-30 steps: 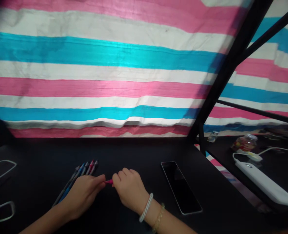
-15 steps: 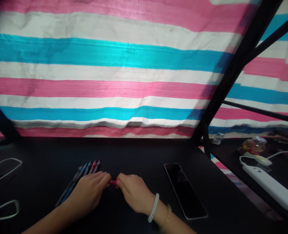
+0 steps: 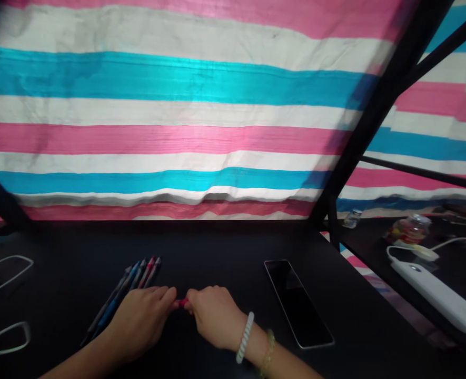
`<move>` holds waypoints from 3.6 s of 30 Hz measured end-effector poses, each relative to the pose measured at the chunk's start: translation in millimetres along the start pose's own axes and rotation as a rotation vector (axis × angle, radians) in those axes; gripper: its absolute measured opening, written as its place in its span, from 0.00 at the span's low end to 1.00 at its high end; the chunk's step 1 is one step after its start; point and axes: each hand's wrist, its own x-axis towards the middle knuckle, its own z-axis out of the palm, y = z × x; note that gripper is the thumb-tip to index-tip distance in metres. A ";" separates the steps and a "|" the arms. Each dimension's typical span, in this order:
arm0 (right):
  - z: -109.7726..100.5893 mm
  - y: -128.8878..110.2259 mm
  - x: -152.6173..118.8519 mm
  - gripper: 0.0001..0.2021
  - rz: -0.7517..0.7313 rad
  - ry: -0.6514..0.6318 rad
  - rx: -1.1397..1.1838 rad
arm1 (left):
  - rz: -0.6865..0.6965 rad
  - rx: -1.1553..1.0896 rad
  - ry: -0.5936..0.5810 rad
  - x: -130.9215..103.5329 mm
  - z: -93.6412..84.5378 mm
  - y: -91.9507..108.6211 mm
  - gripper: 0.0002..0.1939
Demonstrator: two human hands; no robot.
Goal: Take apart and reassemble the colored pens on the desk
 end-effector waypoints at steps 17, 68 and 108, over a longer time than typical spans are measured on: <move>5.0 2.7 5.5 0.07 -0.058 0.344 0.097 | -0.063 -0.133 0.191 1.7 1.1 -12.7 0.14; 5.9 20.5 18.3 0.21 0.346 0.095 1.229 | 0.002 -0.166 0.421 2.1 6.4 -19.5 0.07; -1.8 20.9 13.6 0.22 0.330 -0.037 1.485 | -0.196 -0.890 0.609 5.1 6.7 -23.7 0.14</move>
